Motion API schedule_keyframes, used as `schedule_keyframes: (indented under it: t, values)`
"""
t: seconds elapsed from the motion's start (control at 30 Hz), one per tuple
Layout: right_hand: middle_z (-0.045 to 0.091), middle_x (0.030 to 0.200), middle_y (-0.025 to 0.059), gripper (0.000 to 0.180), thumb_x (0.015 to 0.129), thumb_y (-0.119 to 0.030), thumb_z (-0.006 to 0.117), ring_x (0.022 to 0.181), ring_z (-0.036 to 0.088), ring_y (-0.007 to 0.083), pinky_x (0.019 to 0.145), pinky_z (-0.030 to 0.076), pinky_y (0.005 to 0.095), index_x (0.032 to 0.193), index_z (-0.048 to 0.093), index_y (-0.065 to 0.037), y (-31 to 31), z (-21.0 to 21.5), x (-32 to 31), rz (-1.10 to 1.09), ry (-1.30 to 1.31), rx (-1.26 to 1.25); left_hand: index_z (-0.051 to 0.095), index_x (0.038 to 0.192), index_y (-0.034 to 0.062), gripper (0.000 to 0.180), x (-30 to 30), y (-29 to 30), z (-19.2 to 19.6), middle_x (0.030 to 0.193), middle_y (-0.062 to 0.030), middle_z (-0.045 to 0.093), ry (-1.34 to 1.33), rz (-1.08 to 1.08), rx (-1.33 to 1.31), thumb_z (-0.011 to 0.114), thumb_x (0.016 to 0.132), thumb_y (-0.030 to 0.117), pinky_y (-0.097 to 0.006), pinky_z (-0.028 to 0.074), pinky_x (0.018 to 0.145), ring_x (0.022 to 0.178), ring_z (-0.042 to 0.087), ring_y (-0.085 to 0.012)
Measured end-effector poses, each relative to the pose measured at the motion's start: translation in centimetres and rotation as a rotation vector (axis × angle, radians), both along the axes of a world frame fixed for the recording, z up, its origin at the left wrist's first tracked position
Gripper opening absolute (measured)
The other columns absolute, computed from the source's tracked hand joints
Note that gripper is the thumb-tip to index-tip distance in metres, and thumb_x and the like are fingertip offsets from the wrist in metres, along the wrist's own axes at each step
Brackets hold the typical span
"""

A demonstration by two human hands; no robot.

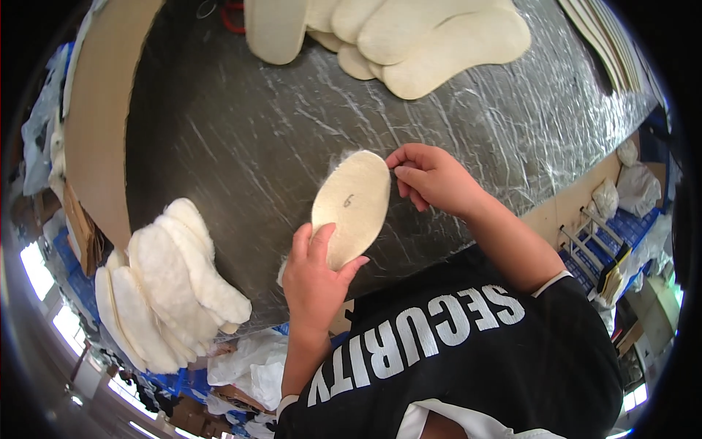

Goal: Matching and pressing fuzzy linings onto shoe insoles by hand.

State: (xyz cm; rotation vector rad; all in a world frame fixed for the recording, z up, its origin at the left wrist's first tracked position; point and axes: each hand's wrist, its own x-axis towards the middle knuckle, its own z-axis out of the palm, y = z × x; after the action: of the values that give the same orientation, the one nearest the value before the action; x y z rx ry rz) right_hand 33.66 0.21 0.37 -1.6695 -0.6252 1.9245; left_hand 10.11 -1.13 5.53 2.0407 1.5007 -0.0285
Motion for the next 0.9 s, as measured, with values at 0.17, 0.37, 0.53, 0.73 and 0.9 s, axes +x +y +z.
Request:
schedule_keyframes:
  t: [0.17,0.37,0.53,0.73,0.9]
  values:
    - [0.062,0.07,0.006,0.025,0.086,-0.007,0.047,0.049,0.057,0.0116,0.045,0.043,0.026,0.107,0.057,0.002,-0.9,-0.5,0.7,0.014,0.033,0.049,0.056,0.113,0.0088,0.065,1.1,0.5,0.2,0.12,-0.013,0.053,0.06,0.017,-0.039,0.086,0.057,0.022,-0.042,0.049,0.083,0.102,0.058,-0.0349]
    - [0.062,0.069,0.0072,0.027,0.086,-0.007,0.047,0.05,0.06,0.013,0.046,0.046,0.0272,0.108,0.057,0.004,-1.3,-0.7,1.1,-0.012,0.069,0.084,0.056,0.114,0.0092,0.067,1.6,0.3,0.1,0.121,-0.0127,0.053,0.107,-0.017,-0.007,0.086,0.056,0.02,-0.041,0.048,0.084,0.103,0.057,-0.0344]
    - [0.059,0.07,0.0045,0.023,0.087,-0.004,0.05,0.048,0.053,0.0103,0.048,0.044,0.0254,0.107,0.056,0.002,-1.5,-0.5,1.1,-0.008,0.033,0.157,0.055,0.114,0.0091,0.066,1.7,0.1,-0.1,0.12,-0.0117,0.053,0.134,-0.056,0.047,0.086,0.058,0.025,-0.041,0.049,0.082,0.101,0.058,-0.0338]
    - [0.06,0.089,0.0115,0.025,0.079,-0.001,0.06,0.07,0.06,0.0186,0.064,0.051,0.0321,0.104,0.057,0.001,-2.3,-1.2,-0.3,-0.206,-0.301,0.626,0.055,0.116,0.0098,0.067,1.4,-0.2,-0.6,0.123,-0.0129,0.052,0.169,-0.06,0.078,0.085,0.059,0.027,-0.042,0.048,0.085,0.105,0.056,-0.0347]
    - [0.057,0.099,0.015,0.028,0.078,-0.002,0.063,0.078,0.06,0.0255,0.072,0.051,0.0349,0.105,0.056,0.001,-0.7,-1.3,-1.6,-0.119,-0.438,0.755,0.055,0.115,0.0083,0.067,1.4,-0.2,-0.6,0.122,-0.0134,0.052,0.146,-0.039,0.065,0.085,0.057,0.024,-0.041,0.048,0.086,0.105,0.056,-0.035]
